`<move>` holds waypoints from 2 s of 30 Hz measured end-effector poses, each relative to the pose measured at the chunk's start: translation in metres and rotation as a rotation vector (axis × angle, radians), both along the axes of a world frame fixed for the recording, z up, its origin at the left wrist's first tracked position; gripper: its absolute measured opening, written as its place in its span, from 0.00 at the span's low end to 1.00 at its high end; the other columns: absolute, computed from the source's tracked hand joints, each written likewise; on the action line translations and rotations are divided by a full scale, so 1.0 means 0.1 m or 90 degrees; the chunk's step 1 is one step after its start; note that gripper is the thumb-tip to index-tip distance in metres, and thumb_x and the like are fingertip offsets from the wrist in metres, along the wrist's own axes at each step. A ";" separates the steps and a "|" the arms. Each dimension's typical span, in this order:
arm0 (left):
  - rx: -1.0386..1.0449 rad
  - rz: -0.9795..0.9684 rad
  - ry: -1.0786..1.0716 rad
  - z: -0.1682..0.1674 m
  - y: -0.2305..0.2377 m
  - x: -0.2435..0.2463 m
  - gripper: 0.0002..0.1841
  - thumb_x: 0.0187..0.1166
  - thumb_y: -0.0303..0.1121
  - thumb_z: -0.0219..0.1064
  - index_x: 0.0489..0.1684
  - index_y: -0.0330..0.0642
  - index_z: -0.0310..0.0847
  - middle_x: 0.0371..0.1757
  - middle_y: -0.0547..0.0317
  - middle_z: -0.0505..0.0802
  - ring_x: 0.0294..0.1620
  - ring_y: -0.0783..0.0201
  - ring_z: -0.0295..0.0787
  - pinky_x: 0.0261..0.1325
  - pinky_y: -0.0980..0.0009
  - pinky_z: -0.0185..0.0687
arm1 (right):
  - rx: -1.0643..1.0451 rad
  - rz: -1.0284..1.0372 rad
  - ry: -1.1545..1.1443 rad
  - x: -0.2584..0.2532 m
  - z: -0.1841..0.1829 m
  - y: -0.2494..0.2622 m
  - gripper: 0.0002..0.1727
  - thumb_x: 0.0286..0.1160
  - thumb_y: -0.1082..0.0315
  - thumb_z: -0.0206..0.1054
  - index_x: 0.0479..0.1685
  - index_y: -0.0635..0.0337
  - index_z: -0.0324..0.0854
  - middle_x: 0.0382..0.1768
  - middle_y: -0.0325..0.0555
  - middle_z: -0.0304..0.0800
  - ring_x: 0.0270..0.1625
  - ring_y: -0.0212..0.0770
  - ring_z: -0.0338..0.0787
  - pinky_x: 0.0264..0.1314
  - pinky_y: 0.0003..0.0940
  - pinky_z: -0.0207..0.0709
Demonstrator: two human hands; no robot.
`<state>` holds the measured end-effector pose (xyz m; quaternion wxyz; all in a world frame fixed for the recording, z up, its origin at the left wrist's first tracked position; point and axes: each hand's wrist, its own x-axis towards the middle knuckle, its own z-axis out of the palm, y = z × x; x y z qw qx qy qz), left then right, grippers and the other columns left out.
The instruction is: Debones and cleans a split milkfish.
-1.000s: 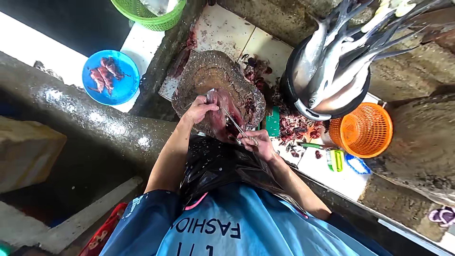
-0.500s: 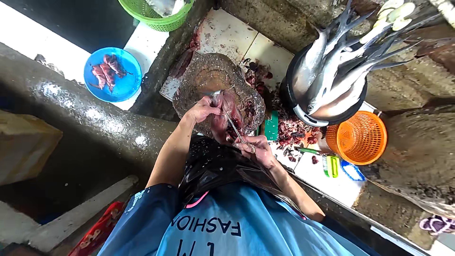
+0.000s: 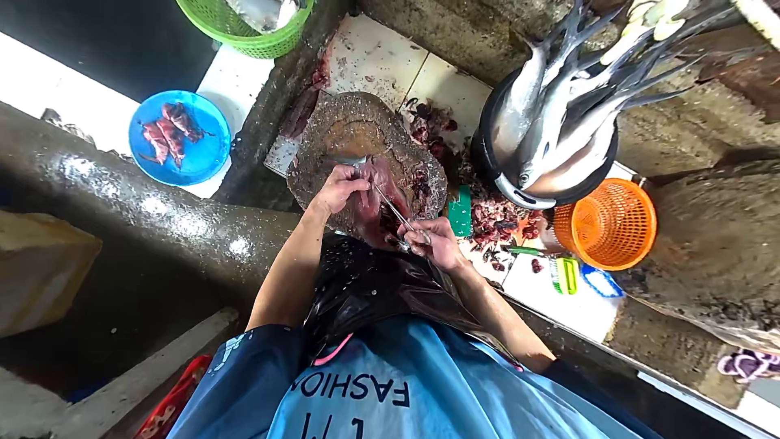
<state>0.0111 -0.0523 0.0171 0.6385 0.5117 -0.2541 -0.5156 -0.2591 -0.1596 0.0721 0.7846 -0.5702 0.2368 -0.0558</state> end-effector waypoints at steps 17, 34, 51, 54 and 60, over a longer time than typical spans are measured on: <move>0.003 -0.007 0.014 -0.01 0.05 0.01 0.01 0.67 0.24 0.71 0.31 0.38 0.86 0.32 0.60 0.93 0.33 0.69 0.90 0.40 0.67 0.89 | -0.081 0.025 0.061 0.00 0.22 -0.01 0.13 0.79 0.69 0.61 0.44 0.65 0.92 0.25 0.39 0.90 0.20 0.27 0.80 0.23 0.24 0.75; -0.035 -0.059 0.130 0.00 0.05 0.06 0.05 0.67 0.25 0.67 0.35 0.43 0.89 0.32 0.61 0.95 0.30 0.69 0.91 0.36 0.69 0.90 | -0.048 0.084 -0.083 -0.01 -0.03 0.03 0.14 0.82 0.65 0.66 0.53 0.67 0.89 0.27 0.40 0.88 0.25 0.29 0.80 0.29 0.26 0.77; 0.070 -0.018 -0.066 -0.01 0.11 0.03 0.07 0.69 0.28 0.69 0.39 0.34 0.88 0.35 0.58 0.94 0.36 0.67 0.91 0.45 0.62 0.91 | -0.140 0.087 0.125 0.11 0.61 -0.16 0.14 0.79 0.71 0.57 0.43 0.64 0.91 0.29 0.42 0.93 0.20 0.30 0.81 0.24 0.28 0.78; 0.035 -0.032 -0.043 -0.03 0.11 0.03 0.06 0.68 0.27 0.70 0.37 0.35 0.89 0.34 0.58 0.95 0.35 0.68 0.91 0.44 0.63 0.91 | -0.112 0.079 0.115 0.17 0.50 -0.12 0.15 0.79 0.70 0.57 0.41 0.63 0.92 0.27 0.42 0.91 0.19 0.28 0.78 0.22 0.26 0.74; -0.006 0.001 0.096 0.00 0.09 0.00 0.05 0.68 0.29 0.69 0.36 0.42 0.89 0.34 0.61 0.95 0.34 0.68 0.92 0.41 0.67 0.90 | -0.214 0.107 0.018 0.10 0.16 -0.13 0.10 0.75 0.69 0.69 0.49 0.61 0.91 0.32 0.40 0.93 0.29 0.29 0.86 0.35 0.29 0.83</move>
